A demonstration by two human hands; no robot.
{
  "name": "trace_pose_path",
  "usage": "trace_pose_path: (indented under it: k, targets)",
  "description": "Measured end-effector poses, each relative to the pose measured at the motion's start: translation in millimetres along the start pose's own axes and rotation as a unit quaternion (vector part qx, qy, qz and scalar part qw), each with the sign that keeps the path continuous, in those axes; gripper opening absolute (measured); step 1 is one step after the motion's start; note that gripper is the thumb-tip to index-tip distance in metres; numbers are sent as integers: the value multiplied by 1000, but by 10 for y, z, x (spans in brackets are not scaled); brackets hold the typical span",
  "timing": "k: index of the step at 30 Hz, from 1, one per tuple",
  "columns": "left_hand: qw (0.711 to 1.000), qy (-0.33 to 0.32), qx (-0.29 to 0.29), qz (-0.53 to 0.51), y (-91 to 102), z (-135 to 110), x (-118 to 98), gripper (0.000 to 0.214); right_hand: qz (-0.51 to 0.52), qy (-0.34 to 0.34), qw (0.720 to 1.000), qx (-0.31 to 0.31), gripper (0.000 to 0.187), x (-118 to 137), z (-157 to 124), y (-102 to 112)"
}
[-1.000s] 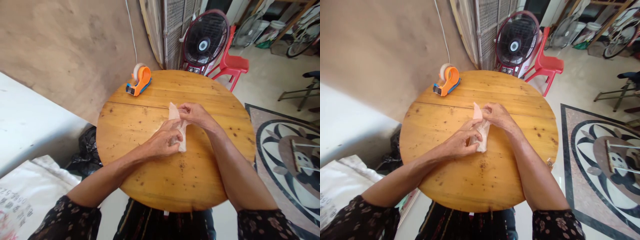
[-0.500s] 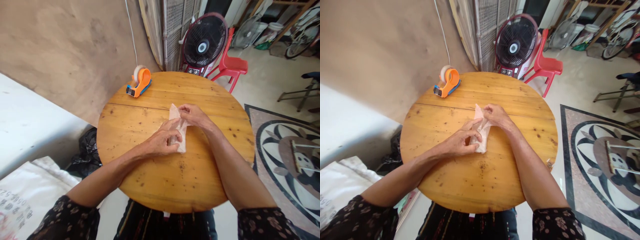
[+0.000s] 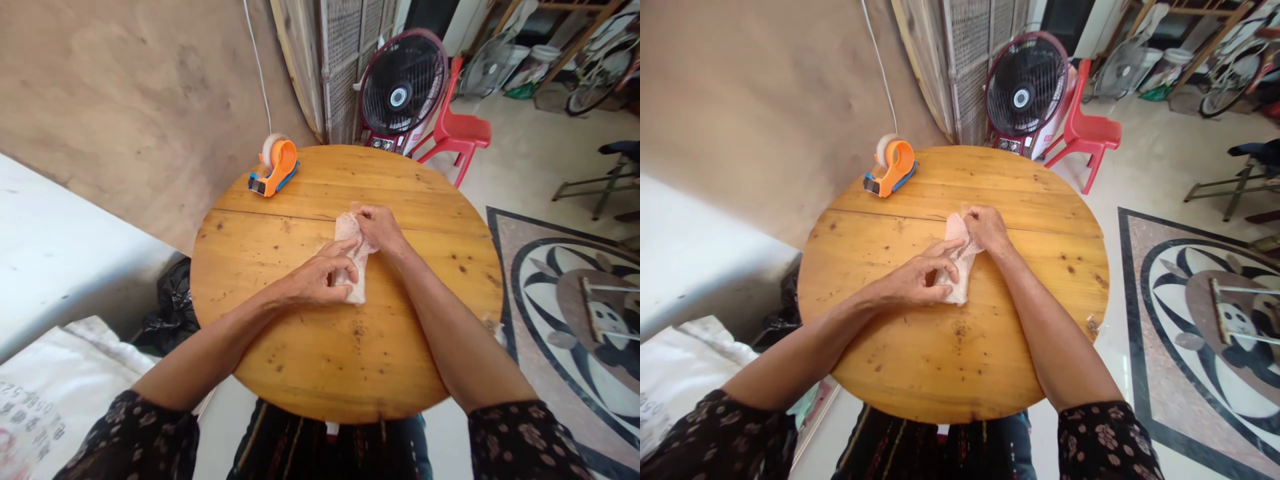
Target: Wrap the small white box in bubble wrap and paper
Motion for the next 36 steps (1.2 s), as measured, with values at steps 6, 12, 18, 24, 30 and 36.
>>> trace_pose_path:
  k: [6,12,18,24,30,36]
  targets:
    - [999,19,40,-15,15,50,22,18,60,-30,998,9,23,41,-31,47]
    - [997,36,62,-5,26,82,30,18,68,-55,996,1,20,8,-16,56]
    - [995,65,80,10,13,89,48,18,86,-53,995,-9,20,-39,24,45]
    - [994,71,80,0,20,94,47,20,97,-74,992,14,25,19,-19,109]
    - [996,54,71,-7,37,112,18,17,58,-67,992,89,37,52,-155,459]
    - [994,73,79,-20,24,112,51,17,11,-37,992,119,42,170,-255,754]
Point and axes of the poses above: each hand's wrist, its own z-axis towards the middle knuckle, its own y-axis out of the back of the hand, x = y × z, the point moved 5 cm from there along z, towards the middle knuckle
